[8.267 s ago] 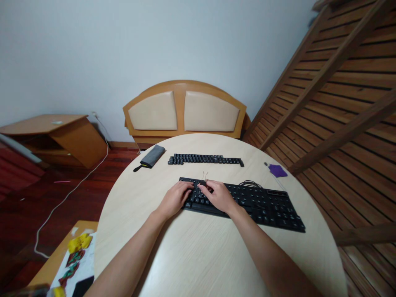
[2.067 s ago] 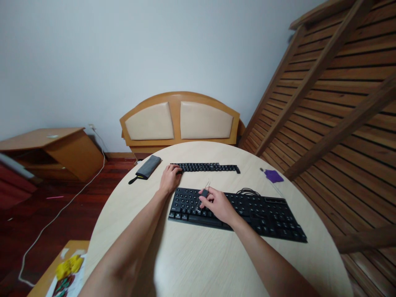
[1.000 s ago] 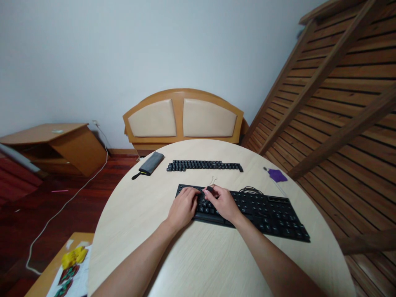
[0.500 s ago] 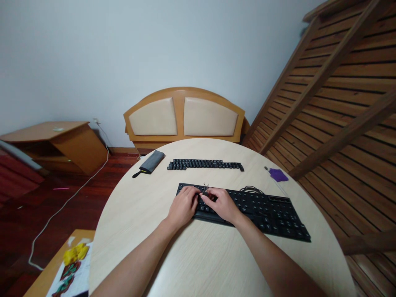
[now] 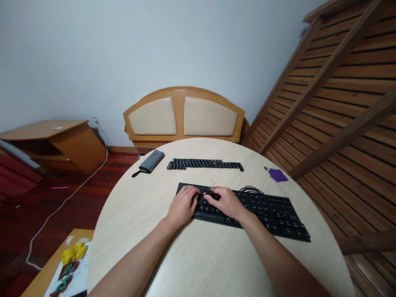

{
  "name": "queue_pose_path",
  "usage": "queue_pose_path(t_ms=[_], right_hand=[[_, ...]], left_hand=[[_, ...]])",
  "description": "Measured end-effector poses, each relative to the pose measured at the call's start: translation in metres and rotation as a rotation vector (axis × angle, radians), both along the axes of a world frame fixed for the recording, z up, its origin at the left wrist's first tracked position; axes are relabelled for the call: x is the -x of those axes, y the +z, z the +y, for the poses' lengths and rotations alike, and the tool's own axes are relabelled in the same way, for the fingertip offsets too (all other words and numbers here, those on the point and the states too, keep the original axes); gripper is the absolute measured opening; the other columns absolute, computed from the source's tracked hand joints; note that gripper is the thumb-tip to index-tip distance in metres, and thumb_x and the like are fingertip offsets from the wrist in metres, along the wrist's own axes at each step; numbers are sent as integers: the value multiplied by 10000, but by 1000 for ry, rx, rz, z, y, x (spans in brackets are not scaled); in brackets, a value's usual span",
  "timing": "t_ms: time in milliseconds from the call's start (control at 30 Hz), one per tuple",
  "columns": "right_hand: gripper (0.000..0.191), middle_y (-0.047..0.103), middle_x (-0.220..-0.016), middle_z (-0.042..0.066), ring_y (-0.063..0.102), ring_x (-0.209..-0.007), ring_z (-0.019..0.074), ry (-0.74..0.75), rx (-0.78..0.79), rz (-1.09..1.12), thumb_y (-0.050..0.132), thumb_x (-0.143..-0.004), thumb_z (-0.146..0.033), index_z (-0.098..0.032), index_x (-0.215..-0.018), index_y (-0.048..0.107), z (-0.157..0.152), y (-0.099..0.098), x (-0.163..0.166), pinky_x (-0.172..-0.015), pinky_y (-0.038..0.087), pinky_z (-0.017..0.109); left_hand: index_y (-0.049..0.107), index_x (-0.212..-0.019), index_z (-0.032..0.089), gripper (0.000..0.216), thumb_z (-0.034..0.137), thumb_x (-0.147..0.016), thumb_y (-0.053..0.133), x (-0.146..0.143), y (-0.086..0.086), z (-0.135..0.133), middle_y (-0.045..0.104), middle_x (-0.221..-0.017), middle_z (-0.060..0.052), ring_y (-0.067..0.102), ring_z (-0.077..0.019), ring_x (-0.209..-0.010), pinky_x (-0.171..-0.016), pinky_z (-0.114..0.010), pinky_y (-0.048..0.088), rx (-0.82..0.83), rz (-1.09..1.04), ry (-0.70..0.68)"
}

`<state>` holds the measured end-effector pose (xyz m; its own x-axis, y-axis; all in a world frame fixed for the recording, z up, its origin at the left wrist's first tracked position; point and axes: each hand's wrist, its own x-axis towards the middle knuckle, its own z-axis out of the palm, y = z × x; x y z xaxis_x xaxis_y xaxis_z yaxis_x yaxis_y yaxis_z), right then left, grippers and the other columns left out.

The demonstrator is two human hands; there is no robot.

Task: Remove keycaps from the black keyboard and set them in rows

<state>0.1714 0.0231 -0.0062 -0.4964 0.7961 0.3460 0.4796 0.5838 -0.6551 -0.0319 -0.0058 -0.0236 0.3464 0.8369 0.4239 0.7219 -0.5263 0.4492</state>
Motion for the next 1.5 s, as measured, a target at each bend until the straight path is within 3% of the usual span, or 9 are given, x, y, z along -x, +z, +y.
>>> queue_pose_path(t_ms=[367, 600, 933, 1333, 1500], right_hand=[[286, 696, -788, 58, 639, -761, 196, -32, 16, 3, 570, -913, -369, -185, -721, 677, 1, -8, 0, -706, 482, 290], [285, 771, -831, 73, 727, -789, 243, -20, 290, 176, 558, -913, -396, -165, -887, 722, 3, -7, -1, -719, 544, 312], [305, 774, -850, 56, 713, -806, 235, -13, 277, 235, 580, -899, -430, -177, -866, 748, 1, -6, -3, -743, 537, 313], [335, 773, -845, 61, 712, -841, 240, -3, 268, 217, 565, -907, -437, -182, -809, 760, 2, -6, -3, -798, 543, 339], [329, 770, -853, 71, 723, -832, 231, 14, 350, 285, 609, -874, -442, -157, -969, 742, 3, -7, -3, -779, 563, 341]], left_hand=[[658, -979, 200, 121, 230, -875, 603, -1, 10, -5, 659, -1117, -74, 542, -260, -1126, -984, -441, 486, -9, 7, -46], [672, -962, 202, 146, 306, -864, 649, -1, 9, -5, 662, -1152, -73, 523, -276, -1169, -1007, -470, 466, 3, 32, -70], [654, -979, 200, 116, 281, -898, 632, 1, 9, -4, 657, -1099, -79, 569, -245, -1072, -942, -426, 475, 21, -39, -133], [594, -1025, 207, 163, 288, -892, 645, 1, 10, -6, 657, -1026, -61, 585, -235, -976, -875, -395, 474, 40, -55, -98], [594, -1019, 218, 125, 270, -908, 619, 1, 10, -7, 667, -997, -57, 596, -228, -969, -886, -396, 466, 27, -64, -144]])
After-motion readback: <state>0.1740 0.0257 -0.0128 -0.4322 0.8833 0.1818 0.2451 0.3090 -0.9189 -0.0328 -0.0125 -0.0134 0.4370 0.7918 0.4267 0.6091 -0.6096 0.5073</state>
